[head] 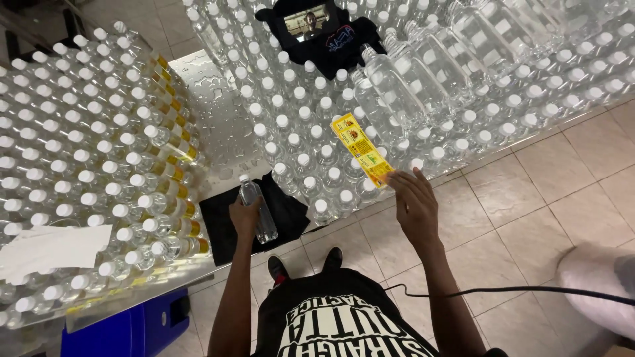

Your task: Manually applying adhesive labels to plastic water bottles at a workstation.

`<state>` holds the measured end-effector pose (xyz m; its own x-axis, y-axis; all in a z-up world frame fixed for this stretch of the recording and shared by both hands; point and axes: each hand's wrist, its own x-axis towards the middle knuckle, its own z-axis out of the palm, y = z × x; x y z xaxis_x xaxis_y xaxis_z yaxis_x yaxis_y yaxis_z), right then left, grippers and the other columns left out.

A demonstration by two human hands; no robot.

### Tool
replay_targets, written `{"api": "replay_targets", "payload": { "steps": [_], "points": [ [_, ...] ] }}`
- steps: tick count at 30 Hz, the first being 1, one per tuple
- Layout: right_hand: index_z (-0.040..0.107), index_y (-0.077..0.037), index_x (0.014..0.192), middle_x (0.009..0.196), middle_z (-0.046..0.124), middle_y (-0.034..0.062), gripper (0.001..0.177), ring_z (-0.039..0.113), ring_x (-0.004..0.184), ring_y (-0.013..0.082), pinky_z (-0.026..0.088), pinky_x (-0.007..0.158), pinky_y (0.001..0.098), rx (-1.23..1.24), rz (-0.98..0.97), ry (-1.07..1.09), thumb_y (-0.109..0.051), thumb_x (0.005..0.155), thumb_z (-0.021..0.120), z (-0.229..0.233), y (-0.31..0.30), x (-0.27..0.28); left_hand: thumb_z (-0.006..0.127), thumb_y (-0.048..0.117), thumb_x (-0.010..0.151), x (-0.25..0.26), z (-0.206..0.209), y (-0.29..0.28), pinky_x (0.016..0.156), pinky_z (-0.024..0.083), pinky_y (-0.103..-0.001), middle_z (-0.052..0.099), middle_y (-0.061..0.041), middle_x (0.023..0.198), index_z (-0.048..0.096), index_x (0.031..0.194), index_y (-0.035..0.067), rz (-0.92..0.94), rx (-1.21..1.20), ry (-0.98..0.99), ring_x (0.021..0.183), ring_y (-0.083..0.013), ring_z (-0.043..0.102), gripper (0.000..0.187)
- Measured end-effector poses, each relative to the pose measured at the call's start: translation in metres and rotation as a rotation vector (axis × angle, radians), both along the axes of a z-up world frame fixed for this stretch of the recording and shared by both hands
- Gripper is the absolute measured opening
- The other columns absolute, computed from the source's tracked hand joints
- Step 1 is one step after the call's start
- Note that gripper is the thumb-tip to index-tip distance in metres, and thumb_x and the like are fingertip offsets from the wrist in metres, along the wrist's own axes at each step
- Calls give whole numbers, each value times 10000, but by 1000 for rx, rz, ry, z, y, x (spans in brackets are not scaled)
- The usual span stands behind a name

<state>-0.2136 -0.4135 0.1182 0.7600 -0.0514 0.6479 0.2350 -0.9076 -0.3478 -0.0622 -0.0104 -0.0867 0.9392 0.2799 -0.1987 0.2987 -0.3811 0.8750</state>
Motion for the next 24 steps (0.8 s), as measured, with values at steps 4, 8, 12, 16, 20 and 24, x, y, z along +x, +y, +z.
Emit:
{"api": "replay_targets", "payload": {
  "steps": [4,8,12,16,20,24],
  "points": [
    [838,-59,1166,1189,825,67,231,772,1157,279,564,1169,447,320,-33,-174,71,1048,688,29,15,2,849,565,863,7,-19,1,1056,534,-600,634,-442,1301,647,1452,-63,-68,278,141,1224,-544,663,884],
    [810,14,1068,1127,726,151,122,727,1140,323,604,1075,481,653,89,-276,56,1062,696,49,35,5,729,595,1013,-17,26,-18,1222,410,-635,507,-452,1492,387,1669,-82,-86,320,129,1413,-558,546,1002],
    [798,28,1058,1136,688,201,123,738,1118,365,608,1023,489,661,169,-265,74,1042,685,58,62,-4,677,484,1080,-49,136,-37,1172,434,-712,455,-452,1504,402,1650,-73,-103,289,24,1410,-595,502,843],
    [780,68,1233,1022,777,193,340,797,914,300,644,864,436,791,315,-24,12,905,849,70,109,-3,684,359,1100,-92,227,-45,1082,522,-534,661,-206,1285,660,1464,52,-261,-245,-224,1237,-358,634,477],
    [702,54,1396,1094,834,235,468,831,983,357,655,816,474,772,411,183,-48,955,821,103,167,10,702,154,1033,-118,288,-49,1032,590,-533,799,-234,1193,731,1410,84,-524,-562,-188,1173,-383,762,384],
    [731,39,1350,1074,817,231,432,821,1002,356,653,822,484,723,370,190,-88,952,842,95,193,20,778,195,1022,-107,276,-35,902,636,-442,824,-194,981,813,1258,74,-438,-552,-193,971,-253,779,268]
  ]
}}
